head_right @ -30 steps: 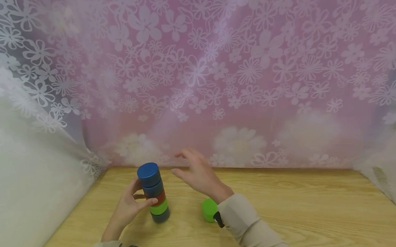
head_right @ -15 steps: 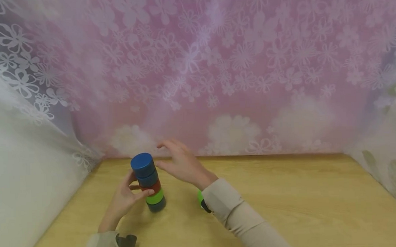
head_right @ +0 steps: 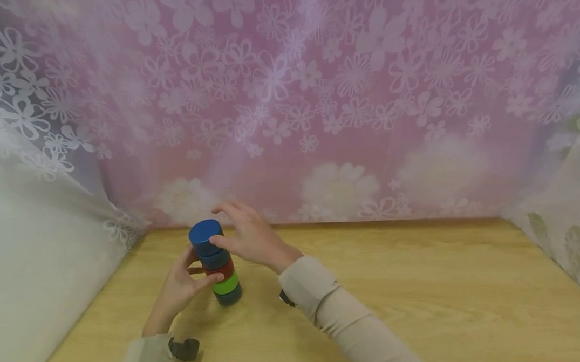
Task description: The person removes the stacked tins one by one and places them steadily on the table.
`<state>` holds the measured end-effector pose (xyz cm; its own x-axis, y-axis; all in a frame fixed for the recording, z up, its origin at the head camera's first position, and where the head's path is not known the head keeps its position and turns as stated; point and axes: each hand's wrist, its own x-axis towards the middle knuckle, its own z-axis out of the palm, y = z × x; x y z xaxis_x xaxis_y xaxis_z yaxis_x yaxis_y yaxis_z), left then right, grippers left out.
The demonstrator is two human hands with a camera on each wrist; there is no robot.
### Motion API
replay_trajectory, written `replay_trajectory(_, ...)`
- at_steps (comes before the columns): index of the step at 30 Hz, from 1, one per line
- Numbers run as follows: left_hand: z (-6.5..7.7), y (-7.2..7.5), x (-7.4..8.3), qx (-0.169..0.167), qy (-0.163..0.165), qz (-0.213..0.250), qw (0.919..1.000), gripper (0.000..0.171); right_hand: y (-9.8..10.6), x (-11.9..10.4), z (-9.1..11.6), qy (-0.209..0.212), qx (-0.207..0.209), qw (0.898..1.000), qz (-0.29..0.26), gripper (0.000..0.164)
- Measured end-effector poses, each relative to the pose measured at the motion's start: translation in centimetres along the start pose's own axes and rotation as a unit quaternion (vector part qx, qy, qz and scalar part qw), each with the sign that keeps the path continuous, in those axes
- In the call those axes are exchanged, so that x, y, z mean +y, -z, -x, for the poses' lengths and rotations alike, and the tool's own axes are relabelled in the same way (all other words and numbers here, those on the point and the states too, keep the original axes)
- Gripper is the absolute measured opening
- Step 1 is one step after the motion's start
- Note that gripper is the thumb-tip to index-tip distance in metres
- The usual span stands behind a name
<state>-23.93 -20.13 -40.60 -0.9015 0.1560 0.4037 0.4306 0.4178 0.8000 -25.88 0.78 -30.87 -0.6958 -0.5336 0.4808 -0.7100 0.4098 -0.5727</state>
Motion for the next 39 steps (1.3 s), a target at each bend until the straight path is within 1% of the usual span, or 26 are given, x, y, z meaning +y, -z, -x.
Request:
replay_trajectory(4, -0.2, 0.0, 0.0, -0.001, -0.001, 0.0, 1.0, 0.08, -0.1, -0.2, -0.4, -0.002, -0.004, 1.0, -0.006, 0.053)
replay_trajectory(9, -0.1, 0.0, 0.0, -0.008, 0.0, 0.001, 1.0, 0.08, -0.2, -0.3, -0.4, -0.009, -0.021, 1.0, -0.014, 0.056)
replay_trajectory(15, -0.2, 0.0, 0.0, -0.01, -0.002, 0.004, 0.9999, 0.077, -0.5, -0.2, -0.4, 0.007, -0.02, 1.0, -0.009, 0.056)
replay_trajectory(21, -0.1, 0.1, 0.0, -0.003, 0.006, -0.001, 1.0, 0.068, -0.9, -0.1, -0.5, 0.023, -0.022, 0.999, -0.003, 0.055)
replay_trajectory(26, 0.0, 0.1, 0.1, -0.003, 0.011, 0.001, 0.9999, 0.063, -1.2, -0.2, -0.4, 0.024, -0.024, 0.999, -0.008, 0.056)
replay_trajectory(31, 0.1, 0.1, 0.0, -0.005, 0.016, 0.007, 0.9998, 0.063, -1.5, -0.2, -0.3, 0.021, -0.031, 0.999, -0.016, 0.057)
replay_trajectory(36, 0.1, 0.2, -0.1, -0.006, 0.013, 0.008, 0.9999, 0.063, -1.8, -0.1, -0.3, 0.029, -0.029, 0.999, -0.015, 0.053)
replay_trajectory(39, 0.1, 0.2, -0.1, -0.007, 0.01, 0.01, 0.9999, 0.065, -2.0, -0.1, -0.3, 0.035, -0.023, 0.999, -0.019, 0.046)
